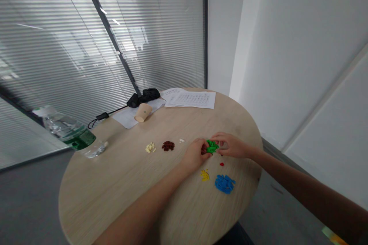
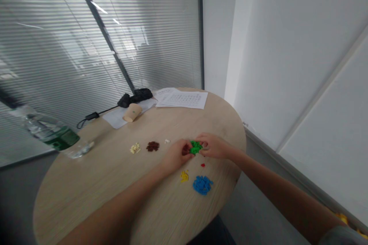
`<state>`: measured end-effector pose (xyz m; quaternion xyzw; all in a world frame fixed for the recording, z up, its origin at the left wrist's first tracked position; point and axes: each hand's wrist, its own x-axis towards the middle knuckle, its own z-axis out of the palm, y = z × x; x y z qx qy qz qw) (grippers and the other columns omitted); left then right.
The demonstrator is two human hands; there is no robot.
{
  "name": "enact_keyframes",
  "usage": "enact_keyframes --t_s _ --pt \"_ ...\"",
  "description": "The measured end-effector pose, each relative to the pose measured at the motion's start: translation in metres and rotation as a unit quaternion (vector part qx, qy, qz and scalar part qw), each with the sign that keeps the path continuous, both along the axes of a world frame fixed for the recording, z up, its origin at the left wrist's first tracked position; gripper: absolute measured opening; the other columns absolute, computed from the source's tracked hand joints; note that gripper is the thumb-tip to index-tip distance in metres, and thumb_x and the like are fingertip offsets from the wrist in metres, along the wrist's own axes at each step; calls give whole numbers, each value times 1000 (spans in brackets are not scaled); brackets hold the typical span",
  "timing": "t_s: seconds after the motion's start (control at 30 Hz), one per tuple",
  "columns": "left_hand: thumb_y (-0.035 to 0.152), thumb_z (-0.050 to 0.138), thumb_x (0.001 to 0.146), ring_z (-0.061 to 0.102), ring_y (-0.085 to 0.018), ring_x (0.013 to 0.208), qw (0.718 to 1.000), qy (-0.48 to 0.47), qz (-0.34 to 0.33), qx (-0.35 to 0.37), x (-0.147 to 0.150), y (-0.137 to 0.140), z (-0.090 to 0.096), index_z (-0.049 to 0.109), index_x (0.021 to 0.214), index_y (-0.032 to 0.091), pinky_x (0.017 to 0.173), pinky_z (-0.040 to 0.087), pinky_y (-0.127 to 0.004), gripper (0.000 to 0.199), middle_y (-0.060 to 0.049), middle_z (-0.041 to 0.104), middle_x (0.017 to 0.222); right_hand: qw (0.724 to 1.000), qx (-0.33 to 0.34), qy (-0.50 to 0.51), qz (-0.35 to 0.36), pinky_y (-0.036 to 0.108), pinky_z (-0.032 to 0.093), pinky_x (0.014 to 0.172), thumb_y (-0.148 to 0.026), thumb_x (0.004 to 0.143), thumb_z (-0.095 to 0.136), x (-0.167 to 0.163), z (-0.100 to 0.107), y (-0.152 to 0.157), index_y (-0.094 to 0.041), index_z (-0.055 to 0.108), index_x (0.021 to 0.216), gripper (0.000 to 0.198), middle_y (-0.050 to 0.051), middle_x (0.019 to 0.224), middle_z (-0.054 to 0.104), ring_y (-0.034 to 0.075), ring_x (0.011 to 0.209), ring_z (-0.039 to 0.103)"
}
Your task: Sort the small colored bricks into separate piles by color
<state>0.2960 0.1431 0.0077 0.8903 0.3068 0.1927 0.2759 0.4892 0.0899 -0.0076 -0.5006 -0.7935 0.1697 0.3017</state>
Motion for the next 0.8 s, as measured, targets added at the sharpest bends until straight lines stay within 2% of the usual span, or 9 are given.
enact_keyframes --t_s 0.1,0.17,0.27,0.33,0.43,0.53,0.63,0.8 --pt "15 63 70 54 -16 73 1000 -24 1 18 -9 0 3 55 76 17 68 45 -29 10 -1 57 79 1000 1 14 -8 31 51 70 -17 73 59 1 -1 0 -19 63 105 32 8 108 61 18 80 60" --pt "13 58 75 55 -17 82 997 -51 15 51 -19 3 5 57 82 17 76 46 -31 9 -3 59 86 999 8 31 -28 35 50 77 -18 74 58 1 -2 1 -20 63 106 33 9 110 61 21 93 59" --pt "9 56 75 52 -20 100 989 -64 60 122 -35 17 5 58 96 16 91 41 -37 22 -7 58 102 997 21 52 -58 43 43 93 -19 74 59 2 -3 5 -21 64 106 32 8 111 62 24 107 55" --pt "12 58 74 50 -23 105 985 -41 83 147 -43 27 3 59 100 15 94 40 -39 26 -9 56 109 996 22 61 -65 46 41 96 -20 75 59 1 -5 9 -22 65 104 30 8 110 63 24 108 55" --pt "14 58 76 55 -21 100 988 -12 108 114 -45 39 -3 59 106 15 91 44 -37 30 -10 54 117 994 18 80 -74 46 42 96 -23 75 58 2 -11 16 -22 66 103 28 8 111 64 24 108 56" --pt "14 57 77 57 -20 102 991 8 106 83 -42 42 -9 59 109 14 92 45 -35 32 -11 52 124 991 4 106 -84 42 46 92 -24 76 56 5 -19 22 -21 66 102 28 9 111 63 23 104 58" --pt "13 55 78 52 -22 110 990 25 101 98 -39 41 -11 59 110 14 97 42 -34 31 -10 53 123 987 -15 134 -90 38 50 88 -24 77 54 9 -26 25 -20 65 104 29 9 113 62 22 102 61" --pt "17 54 81 53 -22 110 988 48 97 109 -41 40 -11 59 111 13 97 41 -35 31 -11 53 123 982 -30 162 -88 38 50 90 -22 75 55 11 -26 24 -22 66 101 29 7 111 64 22 103 60"
